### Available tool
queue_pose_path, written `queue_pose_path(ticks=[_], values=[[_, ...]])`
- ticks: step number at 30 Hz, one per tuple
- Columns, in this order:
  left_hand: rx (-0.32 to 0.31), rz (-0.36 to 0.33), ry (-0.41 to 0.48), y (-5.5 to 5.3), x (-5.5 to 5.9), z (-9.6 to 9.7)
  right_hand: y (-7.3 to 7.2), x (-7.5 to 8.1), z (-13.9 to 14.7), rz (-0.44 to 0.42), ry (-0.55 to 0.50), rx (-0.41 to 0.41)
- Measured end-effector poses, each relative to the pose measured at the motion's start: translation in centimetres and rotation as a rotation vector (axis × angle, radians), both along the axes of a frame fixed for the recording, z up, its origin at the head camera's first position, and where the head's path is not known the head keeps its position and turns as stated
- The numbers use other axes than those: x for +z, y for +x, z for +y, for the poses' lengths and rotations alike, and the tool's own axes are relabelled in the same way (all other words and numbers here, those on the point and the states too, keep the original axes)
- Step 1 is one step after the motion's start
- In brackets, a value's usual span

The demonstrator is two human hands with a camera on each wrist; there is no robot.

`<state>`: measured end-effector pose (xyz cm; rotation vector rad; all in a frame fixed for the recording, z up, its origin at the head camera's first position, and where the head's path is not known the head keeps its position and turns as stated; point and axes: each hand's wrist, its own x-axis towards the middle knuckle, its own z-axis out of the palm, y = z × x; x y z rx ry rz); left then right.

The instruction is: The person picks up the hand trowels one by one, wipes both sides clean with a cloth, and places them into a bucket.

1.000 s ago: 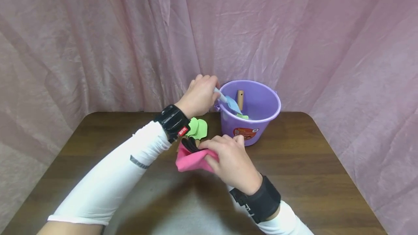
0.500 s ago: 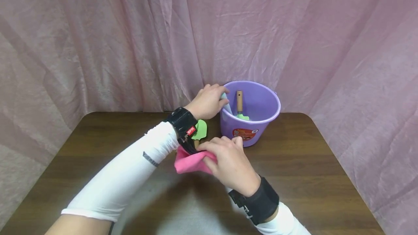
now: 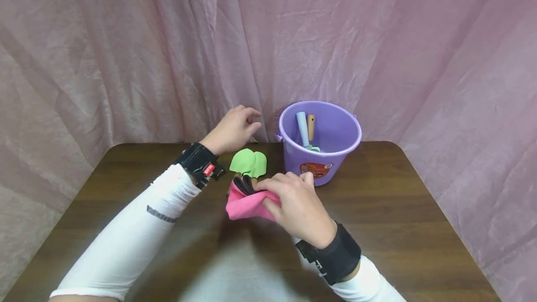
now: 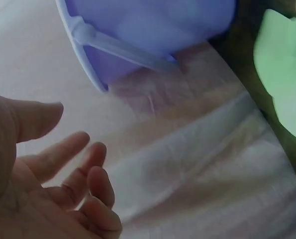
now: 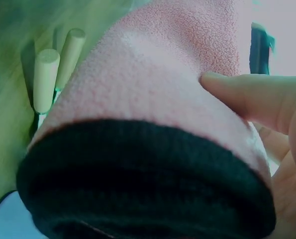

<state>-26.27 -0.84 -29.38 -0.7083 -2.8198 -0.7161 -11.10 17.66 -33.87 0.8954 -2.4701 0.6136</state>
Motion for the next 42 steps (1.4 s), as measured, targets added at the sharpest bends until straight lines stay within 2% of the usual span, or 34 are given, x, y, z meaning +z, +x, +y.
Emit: queue_pose_path(ticks=[6, 12, 17, 25, 29, 32, 36, 42], values=[[0.115, -0.032, 0.034, 0.9, -1.8, -3.1, -0.2, 0.4, 0.4, 0.003, -0.014, -0.003], [0.209, -0.093, 0.048, 2.1, -4.8, -4.6, -0.2, 0.8, 1.2, -0.007, -0.038, -0.01], [0.263, -0.148, 0.03, 3.1, -7.7, -4.4, -0.2, 1.0, 1.8, -0.011, -0.049, -0.017], [0.325, -0.248, -0.033, 4.4, -11.6, -2.4, 0.0, 1.2, 2.6, -0.043, -0.047, -0.036], [0.336, -0.305, -0.041, 4.7, -12.3, -1.6, 0.1, 1.2, 2.8, -0.051, -0.05, -0.041], [0.35, -0.318, -0.02, 4.8, -12.4, -1.4, 0.1, 1.3, 2.8, -0.046, -0.055, -0.039], [0.357, -0.288, 0.001, 4.9, -12.7, -1.5, 0.1, 1.3, 2.8, -0.039, -0.057, -0.036], [0.357, -0.209, 0.008, 5.2, -13.2, -2.4, 0.0, 1.2, 2.7, -0.039, -0.053, -0.032]])
